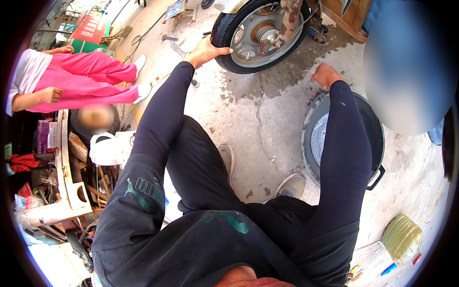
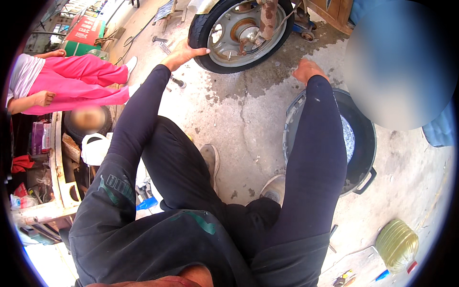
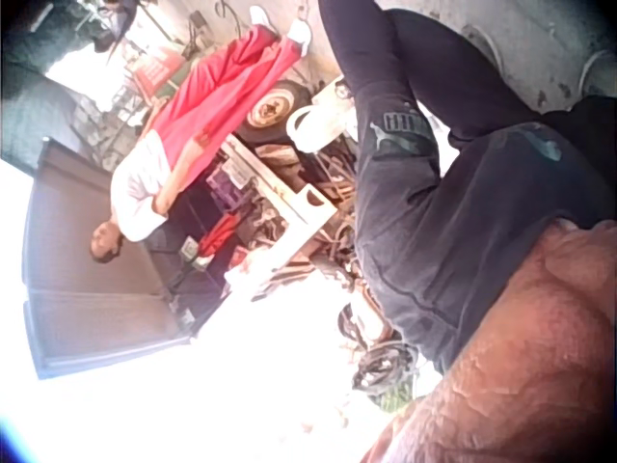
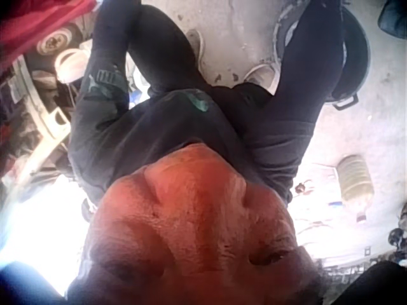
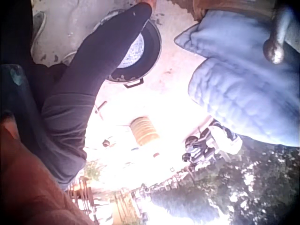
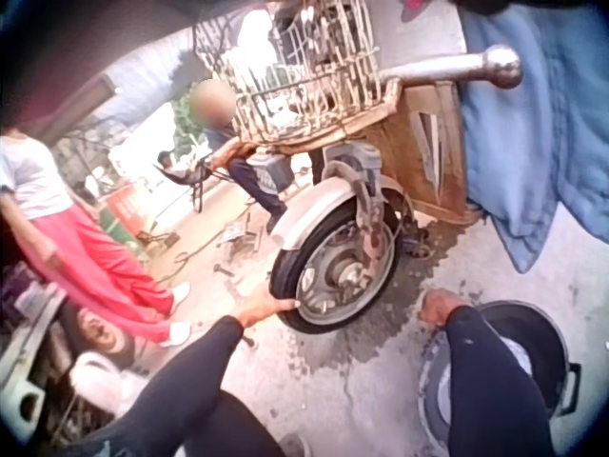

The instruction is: The person works on a motorcycle tire, repeatedly rotating and inspecting the wheel while applying a liquid from a yellow bottle to the tire surface. The person uses a wrench to adjust components on the wheel hub and continues to rub the tire with their hands.

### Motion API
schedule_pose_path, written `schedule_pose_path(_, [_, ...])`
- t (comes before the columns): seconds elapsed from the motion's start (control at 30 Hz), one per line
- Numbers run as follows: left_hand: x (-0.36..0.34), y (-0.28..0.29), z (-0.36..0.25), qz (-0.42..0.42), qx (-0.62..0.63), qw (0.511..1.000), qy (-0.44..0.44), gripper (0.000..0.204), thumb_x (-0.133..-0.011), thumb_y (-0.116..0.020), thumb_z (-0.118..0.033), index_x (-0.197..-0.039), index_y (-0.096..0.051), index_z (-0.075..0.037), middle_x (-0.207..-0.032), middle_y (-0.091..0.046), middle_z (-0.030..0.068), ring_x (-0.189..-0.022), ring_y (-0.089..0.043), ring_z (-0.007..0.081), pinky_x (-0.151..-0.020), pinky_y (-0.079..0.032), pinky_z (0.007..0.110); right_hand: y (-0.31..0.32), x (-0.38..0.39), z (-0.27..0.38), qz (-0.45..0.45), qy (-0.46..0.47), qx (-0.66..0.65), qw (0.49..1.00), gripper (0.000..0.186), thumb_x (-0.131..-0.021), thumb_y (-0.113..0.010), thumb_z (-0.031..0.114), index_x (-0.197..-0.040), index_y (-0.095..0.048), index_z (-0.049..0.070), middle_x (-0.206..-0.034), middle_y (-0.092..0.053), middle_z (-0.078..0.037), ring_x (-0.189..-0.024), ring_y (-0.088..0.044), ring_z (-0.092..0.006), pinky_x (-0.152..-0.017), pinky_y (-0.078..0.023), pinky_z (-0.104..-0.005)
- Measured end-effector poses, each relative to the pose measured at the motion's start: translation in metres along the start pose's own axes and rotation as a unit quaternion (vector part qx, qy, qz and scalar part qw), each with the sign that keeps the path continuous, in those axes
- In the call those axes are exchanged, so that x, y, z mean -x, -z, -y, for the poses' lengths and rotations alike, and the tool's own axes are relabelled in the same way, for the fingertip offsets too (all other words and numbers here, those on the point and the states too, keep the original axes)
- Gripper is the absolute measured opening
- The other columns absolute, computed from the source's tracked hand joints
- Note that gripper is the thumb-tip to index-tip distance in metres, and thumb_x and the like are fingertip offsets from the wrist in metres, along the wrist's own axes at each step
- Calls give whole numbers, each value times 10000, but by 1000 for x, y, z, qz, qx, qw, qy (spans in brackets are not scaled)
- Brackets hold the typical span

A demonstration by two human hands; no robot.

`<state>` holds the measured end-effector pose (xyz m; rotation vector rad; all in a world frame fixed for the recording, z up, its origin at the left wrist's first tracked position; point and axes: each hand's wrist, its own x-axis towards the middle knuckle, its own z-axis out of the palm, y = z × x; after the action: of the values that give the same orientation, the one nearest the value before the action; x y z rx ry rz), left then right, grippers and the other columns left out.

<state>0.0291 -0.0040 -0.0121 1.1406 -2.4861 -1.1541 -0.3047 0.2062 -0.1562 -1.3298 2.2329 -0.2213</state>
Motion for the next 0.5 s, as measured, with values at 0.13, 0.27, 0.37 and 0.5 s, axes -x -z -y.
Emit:
schedule_pose_path(0.13, [0, 2, 6, 3, 20, 1000, 2, 673, -757, -850, -286, -1302, -560, -18, -1220, -649, 103, -1126, -590, 183, -1003, -448, 337, 14, 13, 11, 21, -25, -24, 999, 376, -864, -596, 321, -806, -703, -34, -649, -683, -161, -719, -704, -309, -754, -542, -408])
schedule_pose_path(0.27, [-7, -1, 6, -17, 17, 999, -28, 685, -734, -855, -222, -1317, -560, -20, -1234, -650, 102, -1140, -589, 195, -1021, -443, 333, -14, -16, -21, -26, 35, 53, 998, 383, -865, -593, 343, -837, -715, -19, -692, -693, -181, -753, -703, -339, -790, -543, -435])
schedule_pose_path(0.37, [-9, 3, 9, -7, 18, 999, -28, 710, -729, -849, -238, -1337, -547, -30, -1258, -638, 105, -1172, -573, 201, -1029, -437, 335, -15, -10, -13, 38, 2, 24, 999, 370, -840, -614, 310, -971, -702, -25, -906, -702, -220, -890, -696, -365, -868, -529, -440])
schedule_pose_path(0.5, [-9, 4, 18, -73, -65, 995, 20, 867, -689, -879, -321, -1340, -457, 65, -1263, -607, 193, -1183, -576, 245, -1028, -441, 342, 16, 7, 13, 115, -50, -9, 992, 403, -826, -632, 301, -1028, -691, -43, -960, -715, -227, -956, -693, -369, -894, -522, -432])
